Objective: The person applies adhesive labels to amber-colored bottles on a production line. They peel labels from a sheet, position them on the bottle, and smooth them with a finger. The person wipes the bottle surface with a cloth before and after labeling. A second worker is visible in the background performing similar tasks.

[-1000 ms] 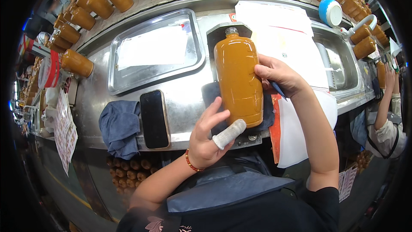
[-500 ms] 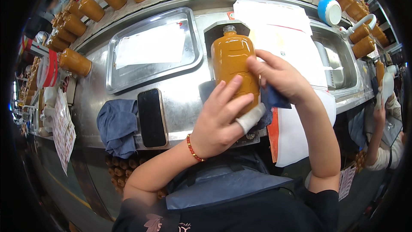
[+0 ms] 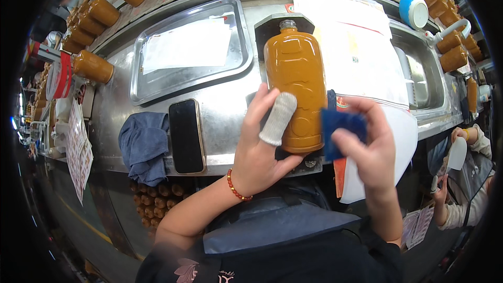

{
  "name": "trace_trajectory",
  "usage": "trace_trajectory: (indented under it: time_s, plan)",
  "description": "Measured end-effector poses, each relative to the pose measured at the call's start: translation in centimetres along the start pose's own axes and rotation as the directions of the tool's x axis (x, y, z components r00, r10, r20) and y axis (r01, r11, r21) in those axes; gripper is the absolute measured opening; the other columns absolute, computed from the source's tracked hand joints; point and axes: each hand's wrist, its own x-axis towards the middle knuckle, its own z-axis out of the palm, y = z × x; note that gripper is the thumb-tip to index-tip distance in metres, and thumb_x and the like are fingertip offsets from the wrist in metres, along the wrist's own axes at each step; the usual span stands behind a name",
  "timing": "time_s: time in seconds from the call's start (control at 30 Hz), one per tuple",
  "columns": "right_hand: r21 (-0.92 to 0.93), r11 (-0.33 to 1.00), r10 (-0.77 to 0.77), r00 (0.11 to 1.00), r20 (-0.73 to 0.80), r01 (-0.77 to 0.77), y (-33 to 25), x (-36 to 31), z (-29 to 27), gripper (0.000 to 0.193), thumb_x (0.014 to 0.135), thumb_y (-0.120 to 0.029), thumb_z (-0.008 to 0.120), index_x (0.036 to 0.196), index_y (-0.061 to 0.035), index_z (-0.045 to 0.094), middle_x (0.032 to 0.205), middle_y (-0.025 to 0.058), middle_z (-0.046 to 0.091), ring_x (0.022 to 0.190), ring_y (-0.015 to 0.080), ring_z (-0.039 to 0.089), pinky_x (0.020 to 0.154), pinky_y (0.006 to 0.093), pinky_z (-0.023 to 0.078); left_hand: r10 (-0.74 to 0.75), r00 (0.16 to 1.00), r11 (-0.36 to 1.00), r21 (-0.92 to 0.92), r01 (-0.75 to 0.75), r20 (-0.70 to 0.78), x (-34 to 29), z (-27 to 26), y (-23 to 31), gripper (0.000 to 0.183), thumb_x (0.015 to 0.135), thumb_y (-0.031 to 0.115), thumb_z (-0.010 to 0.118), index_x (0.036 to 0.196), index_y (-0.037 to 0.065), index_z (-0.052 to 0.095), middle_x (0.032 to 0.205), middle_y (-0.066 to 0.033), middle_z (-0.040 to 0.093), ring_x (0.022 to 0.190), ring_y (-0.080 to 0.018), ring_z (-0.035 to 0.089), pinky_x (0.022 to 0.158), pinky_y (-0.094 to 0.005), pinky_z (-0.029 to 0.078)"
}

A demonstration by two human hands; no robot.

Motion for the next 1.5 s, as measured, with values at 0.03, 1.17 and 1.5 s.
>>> trace_trajectory:
  time_s: [0.03,1.17,1.5]
  plan:
    - [-0.041,0.981,-0.191,0.982,0.005,0.191,0.7,-0.7,1.1,0.045,0.087,0.002,0.074,0.128,-0.0004,0.056,0.113,0.0050,0.059,0.101,0.0107,0.061,0.091,0.0254,0.050,0.005,1.000,1.000,0.010,-0.005,0.010,0.5,0.1,0.1,0.101,0.075,0.024,0.090,0.157,0.003,0.034,0.154,-0.0189,0.031,0.150,-0.0427,0.026,0.123,-0.0489,0.027]
    - [-0.645,0.259,-0.713,0.593,0.374,0.719,1.6,-1.8,0.2,0.025,0.072,-0.020,0.070,0.094,-0.0142,0.080,0.101,-0.0020,0.071,0.095,0.0169,0.061,0.083,0.0320,0.044,0.091,0.995,0.995,0.049,-0.089,-0.040,1.3,0.7,0.3,0.087,0.075,0.015,0.087,0.150,-0.001,0.045,0.164,-0.0226,0.026,0.153,-0.0442,0.024,0.121,-0.0486,0.031]
    - [-0.694,0.236,-0.709,0.609,0.357,0.681,2.4,-2.2,-2.3,0.030,0.065,-0.015,0.073,0.094,-0.0152,0.081,0.101,-0.0009,0.070,0.093,0.0189,0.061,0.077,0.0348,0.044,-0.038,0.992,0.999,0.036,0.033,0.123,1.4,0.1,-0.2,0.117,0.078,0.018,0.090,0.161,-0.005,0.011,0.162,-0.0248,0.026,0.150,-0.0328,0.033,0.119,-0.0394,0.033]
